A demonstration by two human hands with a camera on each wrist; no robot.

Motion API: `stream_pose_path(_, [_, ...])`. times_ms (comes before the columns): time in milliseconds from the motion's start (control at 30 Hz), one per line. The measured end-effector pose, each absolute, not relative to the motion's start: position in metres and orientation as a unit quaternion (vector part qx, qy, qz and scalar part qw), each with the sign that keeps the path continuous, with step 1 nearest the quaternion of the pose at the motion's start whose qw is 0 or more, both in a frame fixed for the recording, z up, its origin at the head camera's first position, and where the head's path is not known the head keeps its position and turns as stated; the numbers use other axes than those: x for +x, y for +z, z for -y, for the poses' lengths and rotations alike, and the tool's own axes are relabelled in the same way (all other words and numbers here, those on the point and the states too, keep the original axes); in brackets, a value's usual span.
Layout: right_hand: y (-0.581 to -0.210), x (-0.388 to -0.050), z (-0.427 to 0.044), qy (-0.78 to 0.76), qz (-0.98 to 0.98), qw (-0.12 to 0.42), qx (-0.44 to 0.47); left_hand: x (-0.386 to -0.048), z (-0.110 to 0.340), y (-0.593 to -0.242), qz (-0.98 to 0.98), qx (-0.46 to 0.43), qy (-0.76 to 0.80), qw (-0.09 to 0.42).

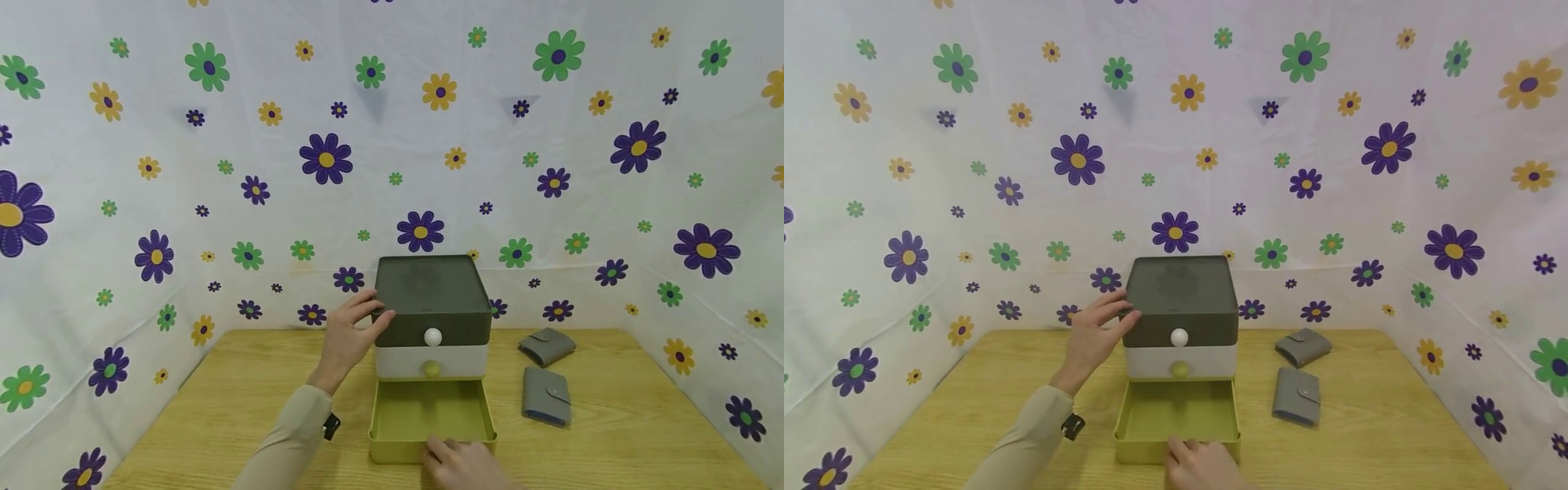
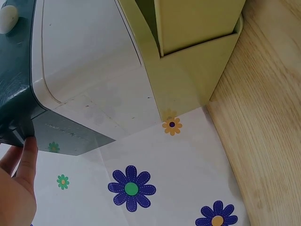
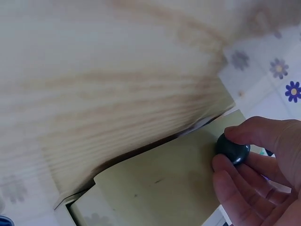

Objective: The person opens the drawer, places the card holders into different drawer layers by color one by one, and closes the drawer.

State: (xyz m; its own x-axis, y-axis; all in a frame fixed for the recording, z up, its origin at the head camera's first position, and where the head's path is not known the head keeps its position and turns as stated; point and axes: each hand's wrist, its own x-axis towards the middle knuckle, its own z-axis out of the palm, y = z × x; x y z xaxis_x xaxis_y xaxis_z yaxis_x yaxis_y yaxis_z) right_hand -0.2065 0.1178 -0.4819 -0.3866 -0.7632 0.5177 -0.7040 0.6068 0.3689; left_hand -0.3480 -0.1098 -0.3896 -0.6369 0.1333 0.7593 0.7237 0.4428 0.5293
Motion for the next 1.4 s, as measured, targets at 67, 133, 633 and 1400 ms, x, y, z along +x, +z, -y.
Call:
stream_pose_path(67, [-0.483, -0.205, -0.118, -0.038, 0.828, 0.348, 0.437, -0.348, 0.110, -0.389, 0.784, -0.273, -0.451, 0.328])
stream_pose_path(133, [-0.485, -0.202, -0.118, -0.030, 0.827, 0.356, 0.434, -0.348, 0.111, -0.389, 0.785, -0.271, -0.450, 0.328])
stream_pose_path(633, [-0.491, -0.193, -0.121, 0.023, 0.823, 0.365, 0.434, -0.349, 0.110, -0.389, 0.789, -0.264, -0.456, 0.317])
stream_pose_path(1400, [-0.472, -0.193, -0.128, 0.078, 0.844, 0.291, 0.444, -0.347, 0.110, -0.388, 0.785, -0.266, -0.463, 0.316])
